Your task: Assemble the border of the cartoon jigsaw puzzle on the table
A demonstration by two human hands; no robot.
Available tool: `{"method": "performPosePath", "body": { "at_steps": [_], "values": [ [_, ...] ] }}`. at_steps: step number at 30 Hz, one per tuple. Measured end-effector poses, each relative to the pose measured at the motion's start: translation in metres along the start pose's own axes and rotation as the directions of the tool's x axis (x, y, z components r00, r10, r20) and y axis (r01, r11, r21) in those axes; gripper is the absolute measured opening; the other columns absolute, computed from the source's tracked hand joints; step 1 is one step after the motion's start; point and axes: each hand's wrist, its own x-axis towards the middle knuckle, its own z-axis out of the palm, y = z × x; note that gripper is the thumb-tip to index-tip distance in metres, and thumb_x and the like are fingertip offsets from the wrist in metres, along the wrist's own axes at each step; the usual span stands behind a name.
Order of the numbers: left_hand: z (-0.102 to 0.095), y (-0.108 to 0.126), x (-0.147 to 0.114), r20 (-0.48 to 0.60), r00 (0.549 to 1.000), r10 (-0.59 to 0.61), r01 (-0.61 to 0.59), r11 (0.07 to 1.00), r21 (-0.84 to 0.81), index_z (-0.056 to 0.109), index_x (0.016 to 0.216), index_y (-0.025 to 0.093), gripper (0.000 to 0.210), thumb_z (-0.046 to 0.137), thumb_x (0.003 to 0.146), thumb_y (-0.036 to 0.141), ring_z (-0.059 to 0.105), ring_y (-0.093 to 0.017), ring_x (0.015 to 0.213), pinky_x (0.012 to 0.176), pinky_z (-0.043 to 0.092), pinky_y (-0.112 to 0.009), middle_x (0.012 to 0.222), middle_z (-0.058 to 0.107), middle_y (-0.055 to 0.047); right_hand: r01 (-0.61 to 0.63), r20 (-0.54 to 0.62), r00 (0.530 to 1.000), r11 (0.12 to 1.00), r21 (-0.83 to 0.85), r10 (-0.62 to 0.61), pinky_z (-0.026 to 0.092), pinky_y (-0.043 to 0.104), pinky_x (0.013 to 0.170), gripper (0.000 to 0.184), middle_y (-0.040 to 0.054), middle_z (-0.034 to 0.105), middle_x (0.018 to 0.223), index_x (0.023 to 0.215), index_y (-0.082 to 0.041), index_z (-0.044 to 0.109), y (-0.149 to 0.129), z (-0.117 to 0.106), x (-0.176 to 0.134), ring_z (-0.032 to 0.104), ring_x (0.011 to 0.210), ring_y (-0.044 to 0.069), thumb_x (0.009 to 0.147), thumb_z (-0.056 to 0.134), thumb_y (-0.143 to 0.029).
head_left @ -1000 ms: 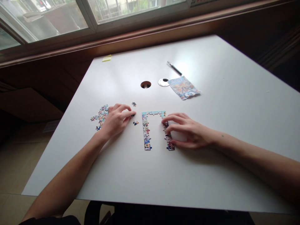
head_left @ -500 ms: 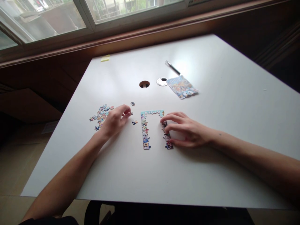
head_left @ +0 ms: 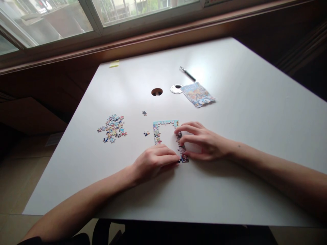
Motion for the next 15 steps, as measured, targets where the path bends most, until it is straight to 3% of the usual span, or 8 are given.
{"method": "performPosePath", "body": {
  "at_steps": [5, 15],
  "values": [
    [0.0043, 0.0003, 0.0058, 0.002, 0.997, 0.072, -0.072, 0.985, 0.157, 0.072, 0.097, 0.017, 0.009, 0.065, 0.093, 0.021, 0.060, -0.017, 0.084, 0.078, 0.054, -0.031, 0.093, 0.073, -0.006, -0.012, 0.003, 1.000, 1.000, -0.002, 0.012, 0.040, 0.051, 0.103, 0.020, 0.0113, 0.058, 0.128, 0.102, -0.024, 0.064, -0.0001, 0.0003, 0.0005, 0.048, 0.121, 0.030, 0.084, 0.066, -0.029],
    [0.0037, 0.0007, 0.0054, 0.050, 0.998, 0.026, -0.035, 0.981, 0.189, 0.071, 0.093, 0.017, 0.013, 0.059, 0.096, 0.019, 0.058, -0.016, 0.085, 0.080, 0.051, -0.030, 0.092, 0.070, -0.006, -0.013, 0.003, 1.000, 1.000, 0.005, 0.013, 0.040, 0.050, 0.104, 0.019, 0.0108, 0.058, 0.127, 0.103, -0.024, 0.064, -0.0014, -0.0003, 0.0014, 0.048, 0.121, 0.029, 0.084, 0.066, -0.029]
  ]
}}
